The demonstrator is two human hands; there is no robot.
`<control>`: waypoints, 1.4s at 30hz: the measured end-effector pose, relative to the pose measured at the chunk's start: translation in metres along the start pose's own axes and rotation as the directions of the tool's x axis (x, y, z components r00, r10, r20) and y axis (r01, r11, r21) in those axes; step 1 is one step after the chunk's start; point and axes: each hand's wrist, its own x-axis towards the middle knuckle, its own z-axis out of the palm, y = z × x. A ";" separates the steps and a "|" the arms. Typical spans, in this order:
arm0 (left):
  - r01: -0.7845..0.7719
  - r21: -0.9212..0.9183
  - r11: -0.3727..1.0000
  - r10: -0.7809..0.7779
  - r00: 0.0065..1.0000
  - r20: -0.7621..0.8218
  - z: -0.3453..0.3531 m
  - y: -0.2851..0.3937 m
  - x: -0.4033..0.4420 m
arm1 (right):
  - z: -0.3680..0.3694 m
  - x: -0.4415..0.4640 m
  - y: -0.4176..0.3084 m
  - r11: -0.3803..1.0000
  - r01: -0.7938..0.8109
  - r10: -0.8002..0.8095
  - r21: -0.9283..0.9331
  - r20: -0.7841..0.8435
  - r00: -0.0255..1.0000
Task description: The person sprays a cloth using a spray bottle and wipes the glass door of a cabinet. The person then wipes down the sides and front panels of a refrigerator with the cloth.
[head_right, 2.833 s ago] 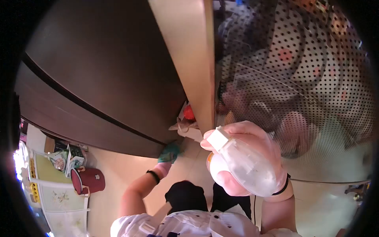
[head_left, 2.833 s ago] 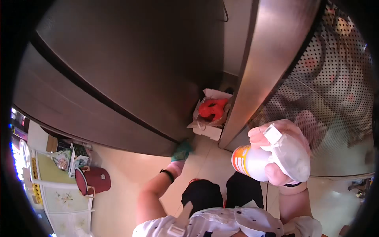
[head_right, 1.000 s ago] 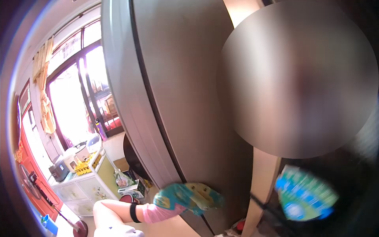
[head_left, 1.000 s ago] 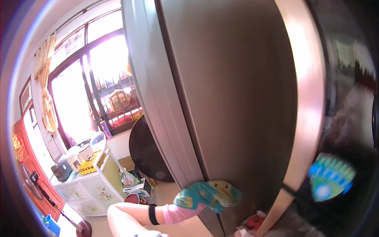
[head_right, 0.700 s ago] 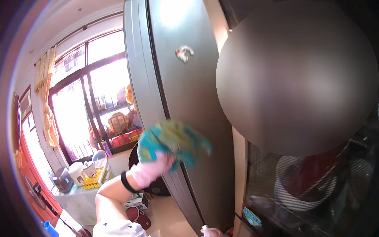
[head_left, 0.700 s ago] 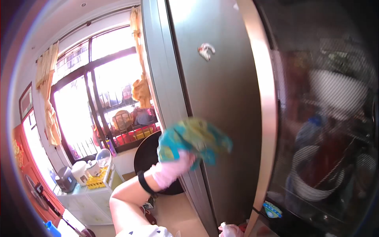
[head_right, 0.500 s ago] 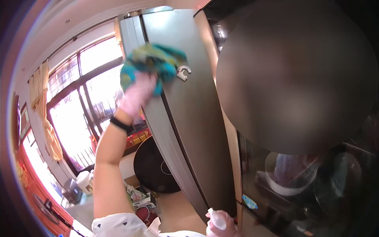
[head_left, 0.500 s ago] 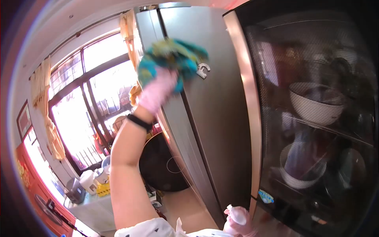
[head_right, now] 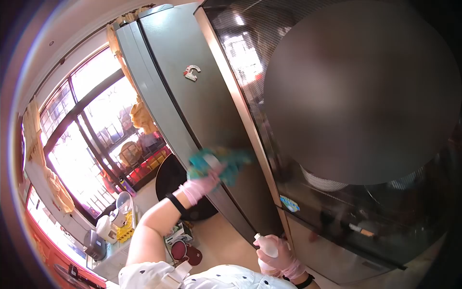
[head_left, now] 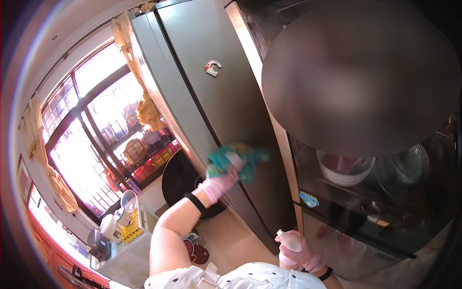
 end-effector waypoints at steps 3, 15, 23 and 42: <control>-0.232 0.940 0.251 0.141 0.969 0.202 0.005 -0.005 -0.004 | -0.003 -0.003 -0.008 0.996 -0.020 0.029 0.086 -0.112 0.993; 0.121 0.580 -0.805 0.273 0.945 0.181 0.069 0.140 0.069 | -0.025 0.027 -0.010 0.978 0.171 -0.186 -0.119 -0.133 0.974; -0.113 0.836 0.537 0.249 0.968 -0.030 -0.028 0.059 0.006 | -0.046 0.006 -0.017 0.987 0.086 -0.109 -0.137 -0.174 0.979; -0.039 0.694 -0.719 0.279 0.898 0.339 0.081 0.222 0.304 | -0.061 0.044 -0.010 0.953 0.147 -0.213 -0.265 -0.244 0.946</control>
